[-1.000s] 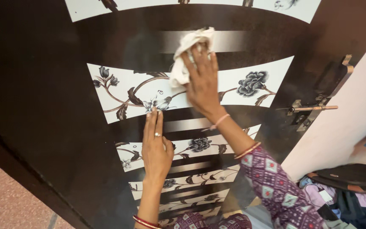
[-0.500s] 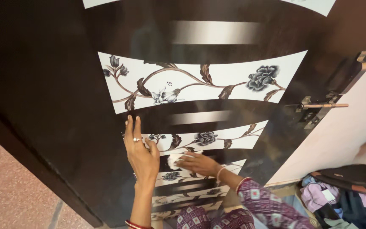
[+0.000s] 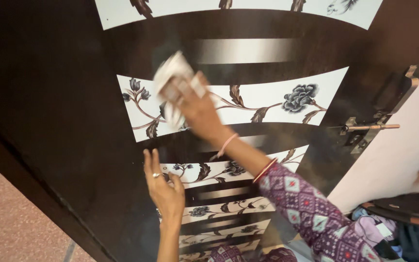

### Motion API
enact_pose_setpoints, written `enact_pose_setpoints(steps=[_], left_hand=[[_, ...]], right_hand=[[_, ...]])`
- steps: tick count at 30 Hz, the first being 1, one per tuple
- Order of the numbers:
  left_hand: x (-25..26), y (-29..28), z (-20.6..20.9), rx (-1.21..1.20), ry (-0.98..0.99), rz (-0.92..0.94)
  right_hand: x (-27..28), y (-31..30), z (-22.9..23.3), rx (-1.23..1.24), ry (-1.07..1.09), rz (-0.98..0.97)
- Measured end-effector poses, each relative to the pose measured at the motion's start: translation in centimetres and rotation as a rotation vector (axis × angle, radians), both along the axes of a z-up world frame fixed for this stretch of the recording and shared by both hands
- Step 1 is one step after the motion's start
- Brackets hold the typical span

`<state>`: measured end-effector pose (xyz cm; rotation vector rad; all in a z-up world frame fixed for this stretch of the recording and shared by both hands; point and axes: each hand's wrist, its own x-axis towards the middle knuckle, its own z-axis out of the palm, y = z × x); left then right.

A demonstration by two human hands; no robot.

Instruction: The person wipes the surface of a dark brown wardrobe with floral decals using a white cloth. They move the cloth back and forth across the top and middle sections of the wardrobe door, occasionally adjusting their grip and position.

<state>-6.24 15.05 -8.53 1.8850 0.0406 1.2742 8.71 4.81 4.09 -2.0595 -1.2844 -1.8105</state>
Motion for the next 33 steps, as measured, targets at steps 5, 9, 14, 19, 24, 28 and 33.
enact_pose_setpoints(steps=[5,9,14,19,24,28,33], left_hand=[[-0.5,2.6,0.0,-0.043,0.010,0.112],[-1.0,3.5,-0.2,-0.027,0.006,0.121],[-1.1,2.4,-0.1,0.020,0.011,0.078],[0.0,-0.5,0.4,0.006,0.030,-0.059],[1.4,-3.8,0.4,0.105,0.013,-0.161],[1.7,-4.4,0.2,0.210,0.064,-0.136],[2.0,-3.9,0.1,0.280,0.174,-0.095]], right_hand=[[-1.0,0.9,-14.2,-0.531,0.152,0.056],[-0.9,-2.1,-25.9,-0.743,0.361,0.179],[-0.6,-7.3,-29.2,-0.798,0.417,0.202],[-0.1,-12.0,-15.2,-0.654,0.527,-0.056],[0.9,-10.6,5.4,-0.160,-0.027,-0.182],[0.3,-5.5,16.0,0.126,0.019,-0.089],[0.7,2.0,10.5,-0.182,-0.126,-0.111]])
